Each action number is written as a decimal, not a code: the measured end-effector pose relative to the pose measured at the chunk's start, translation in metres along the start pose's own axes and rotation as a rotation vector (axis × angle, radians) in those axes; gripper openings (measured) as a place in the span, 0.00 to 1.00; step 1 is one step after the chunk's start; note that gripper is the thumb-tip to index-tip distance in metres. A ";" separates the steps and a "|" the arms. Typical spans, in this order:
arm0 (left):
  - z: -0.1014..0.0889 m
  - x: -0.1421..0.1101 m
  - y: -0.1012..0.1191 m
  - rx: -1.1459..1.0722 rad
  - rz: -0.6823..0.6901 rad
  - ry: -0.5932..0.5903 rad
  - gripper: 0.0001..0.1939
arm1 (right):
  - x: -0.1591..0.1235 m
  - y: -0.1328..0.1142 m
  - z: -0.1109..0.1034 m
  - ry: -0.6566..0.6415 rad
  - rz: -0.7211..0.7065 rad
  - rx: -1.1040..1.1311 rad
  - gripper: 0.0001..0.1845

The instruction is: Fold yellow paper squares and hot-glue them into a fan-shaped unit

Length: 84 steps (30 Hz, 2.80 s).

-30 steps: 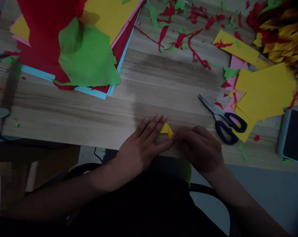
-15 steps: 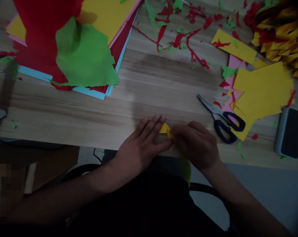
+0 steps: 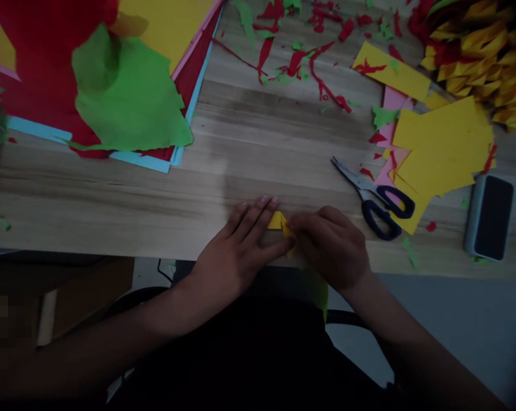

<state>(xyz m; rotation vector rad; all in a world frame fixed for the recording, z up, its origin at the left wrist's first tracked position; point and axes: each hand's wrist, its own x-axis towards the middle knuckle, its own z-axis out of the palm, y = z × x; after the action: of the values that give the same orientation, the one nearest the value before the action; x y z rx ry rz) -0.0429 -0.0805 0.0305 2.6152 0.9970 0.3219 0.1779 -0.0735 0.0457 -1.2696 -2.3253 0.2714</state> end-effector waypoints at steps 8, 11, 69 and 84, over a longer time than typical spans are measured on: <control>-0.001 0.001 0.002 0.003 -0.033 -0.028 0.37 | -0.025 0.001 -0.005 0.005 0.041 0.096 0.11; -0.012 0.000 0.001 -0.063 -0.039 -0.071 0.41 | -0.026 -0.001 -0.006 0.018 0.095 0.131 0.10; -0.044 0.134 -0.112 -1.306 -0.377 0.134 0.19 | 0.117 0.065 0.014 0.402 0.480 0.892 0.11; -0.052 0.137 -0.101 -1.412 -0.283 0.082 0.18 | 0.122 0.068 0.005 0.520 0.700 1.293 0.17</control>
<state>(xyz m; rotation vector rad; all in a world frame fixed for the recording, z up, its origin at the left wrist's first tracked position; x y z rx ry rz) -0.0201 0.0948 0.0538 1.1829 0.6955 0.7177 0.1697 0.0655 0.0534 -1.1147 -0.7947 1.2286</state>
